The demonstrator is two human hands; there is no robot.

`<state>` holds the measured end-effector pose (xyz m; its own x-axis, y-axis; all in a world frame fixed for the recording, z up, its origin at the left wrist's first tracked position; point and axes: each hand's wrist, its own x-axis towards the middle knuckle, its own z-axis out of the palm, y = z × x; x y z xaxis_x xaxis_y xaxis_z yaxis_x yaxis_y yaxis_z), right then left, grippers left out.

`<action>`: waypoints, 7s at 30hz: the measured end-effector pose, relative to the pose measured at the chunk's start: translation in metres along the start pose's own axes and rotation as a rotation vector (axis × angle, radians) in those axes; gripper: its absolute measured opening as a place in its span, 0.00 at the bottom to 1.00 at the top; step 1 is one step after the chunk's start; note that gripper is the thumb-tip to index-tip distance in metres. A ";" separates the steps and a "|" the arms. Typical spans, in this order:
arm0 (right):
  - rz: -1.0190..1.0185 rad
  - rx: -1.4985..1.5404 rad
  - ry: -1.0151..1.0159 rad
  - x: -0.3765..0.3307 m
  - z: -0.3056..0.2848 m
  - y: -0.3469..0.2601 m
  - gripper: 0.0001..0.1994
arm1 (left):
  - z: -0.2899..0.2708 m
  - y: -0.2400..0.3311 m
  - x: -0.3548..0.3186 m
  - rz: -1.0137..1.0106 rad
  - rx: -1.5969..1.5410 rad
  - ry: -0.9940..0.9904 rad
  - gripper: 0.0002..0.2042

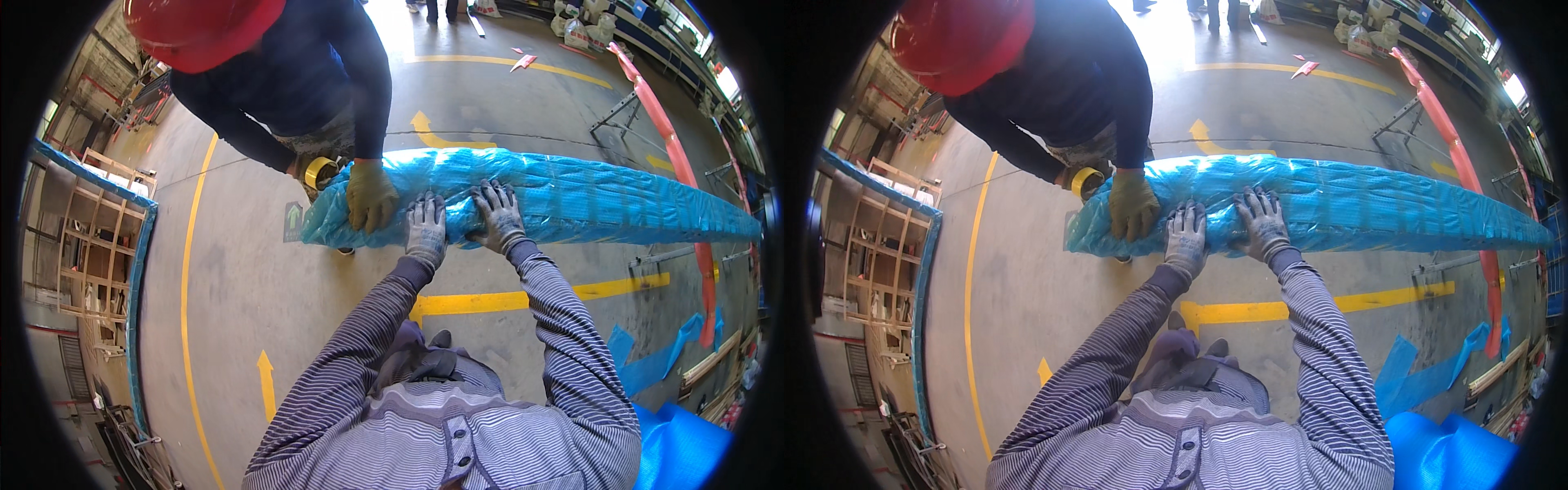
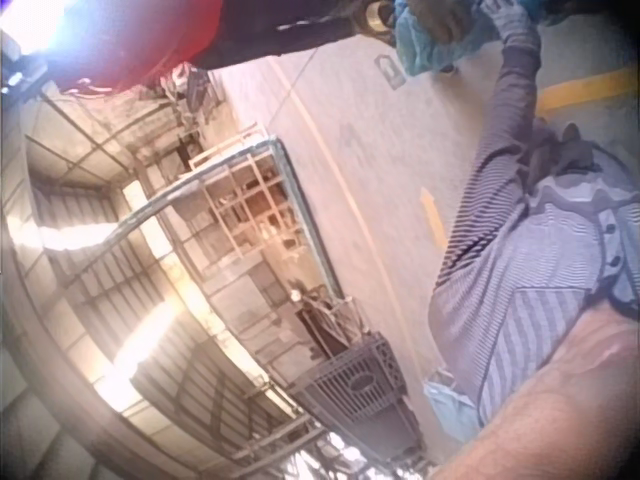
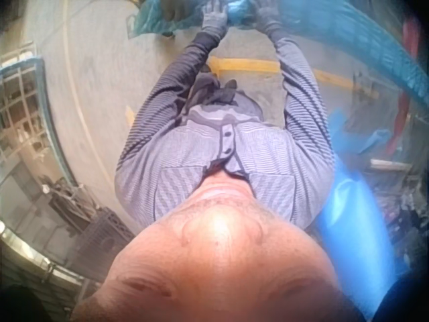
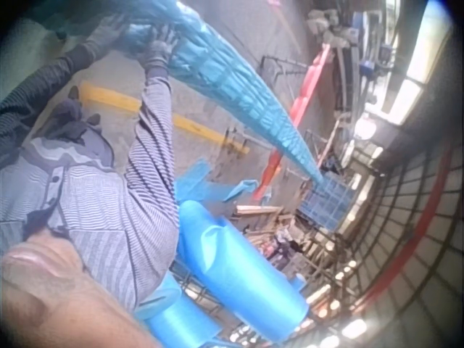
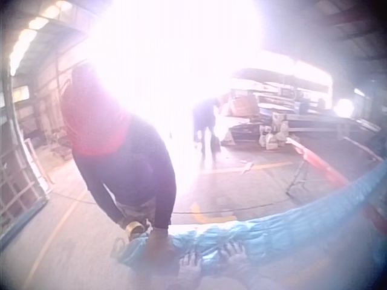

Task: The person wraps a long black rectangular object with blue bubble wrap and secures it with yellow tape. They then walk to a nearby area, pick up a roll of tape, and handle a document before returning to the wrapped object.

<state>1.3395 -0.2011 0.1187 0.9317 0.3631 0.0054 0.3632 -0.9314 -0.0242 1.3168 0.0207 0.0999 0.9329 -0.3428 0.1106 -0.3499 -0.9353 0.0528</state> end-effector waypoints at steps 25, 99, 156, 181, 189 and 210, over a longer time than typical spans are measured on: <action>0.014 -0.009 -0.008 0.002 0.004 0.000 0.60 | -0.013 0.009 0.003 -0.047 0.055 -0.153 0.44; 0.000 -0.009 -0.015 0.000 0.007 0.003 0.56 | 0.004 0.014 0.006 -0.076 -0.015 -0.112 0.48; -0.083 0.086 0.216 -0.001 0.020 0.001 0.59 | 0.065 0.026 0.030 -0.151 0.008 -0.038 0.32; 0.000 -0.006 0.043 0.002 0.010 0.000 0.62 | 0.023 0.019 0.013 -0.109 0.181 -0.045 0.31; -0.018 0.030 0.083 0.001 0.010 0.000 0.62 | 0.018 0.022 0.013 -0.122 0.194 -0.086 0.32; -0.056 0.059 0.171 0.000 0.012 0.004 0.58 | 0.039 0.019 0.018 -0.111 0.116 -0.033 0.32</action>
<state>1.3413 -0.2041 0.1071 0.8988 0.4006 0.1778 0.4187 -0.9048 -0.0778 1.3303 -0.0071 0.0640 0.9682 -0.2375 0.0782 -0.2339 -0.9709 -0.0521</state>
